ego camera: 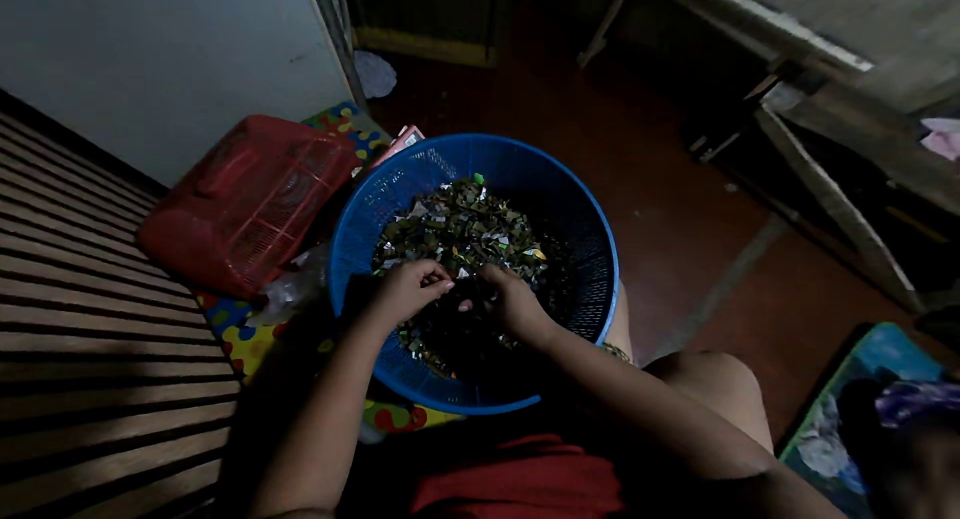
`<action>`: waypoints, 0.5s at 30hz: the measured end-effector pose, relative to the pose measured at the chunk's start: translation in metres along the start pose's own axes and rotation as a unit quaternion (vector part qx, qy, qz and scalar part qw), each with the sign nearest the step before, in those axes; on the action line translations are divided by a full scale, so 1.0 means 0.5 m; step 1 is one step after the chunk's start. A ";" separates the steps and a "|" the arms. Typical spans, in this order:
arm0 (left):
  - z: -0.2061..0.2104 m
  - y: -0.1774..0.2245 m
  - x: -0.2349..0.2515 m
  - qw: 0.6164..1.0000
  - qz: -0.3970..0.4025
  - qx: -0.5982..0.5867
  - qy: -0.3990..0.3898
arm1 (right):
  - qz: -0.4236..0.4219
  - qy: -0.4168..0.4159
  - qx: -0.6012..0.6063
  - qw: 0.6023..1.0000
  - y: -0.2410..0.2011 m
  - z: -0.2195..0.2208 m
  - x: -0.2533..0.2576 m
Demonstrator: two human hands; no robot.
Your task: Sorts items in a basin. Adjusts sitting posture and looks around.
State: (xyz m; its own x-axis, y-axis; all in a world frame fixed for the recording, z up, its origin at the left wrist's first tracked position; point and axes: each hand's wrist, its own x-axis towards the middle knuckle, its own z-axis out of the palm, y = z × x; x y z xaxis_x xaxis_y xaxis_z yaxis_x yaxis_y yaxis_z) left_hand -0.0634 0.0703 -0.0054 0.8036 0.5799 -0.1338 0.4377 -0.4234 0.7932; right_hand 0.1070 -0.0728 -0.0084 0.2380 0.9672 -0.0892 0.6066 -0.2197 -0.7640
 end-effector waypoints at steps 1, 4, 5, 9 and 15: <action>0.000 0.004 0.000 1.000 -0.007 0.004 -0.017 | -0.027 0.026 0.030 0.999 0.003 0.004 0.001; 0.000 0.018 -0.005 0.999 -0.013 0.004 -0.045 | -0.117 0.091 0.083 0.985 0.015 0.021 0.005; 0.001 0.017 -0.005 0.999 -0.008 0.003 -0.043 | -0.134 0.095 0.090 0.982 0.017 0.023 0.006; 0.004 0.013 -0.006 0.999 0.014 -0.018 -0.045 | -0.149 0.104 0.090 0.979 0.018 0.028 0.003; 0.002 0.017 -0.006 0.998 0.015 -0.036 -0.051 | -0.158 0.110 0.111 0.975 0.028 0.031 0.009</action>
State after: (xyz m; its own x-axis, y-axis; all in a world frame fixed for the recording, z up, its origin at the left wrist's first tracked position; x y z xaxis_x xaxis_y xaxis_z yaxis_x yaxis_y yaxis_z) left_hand -0.0617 0.0639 0.0013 0.8547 0.4917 -0.1667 0.3854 -0.3857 0.8382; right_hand 0.1048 -0.0696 -0.0295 0.2371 0.9263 0.2929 0.5027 0.1410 -0.8529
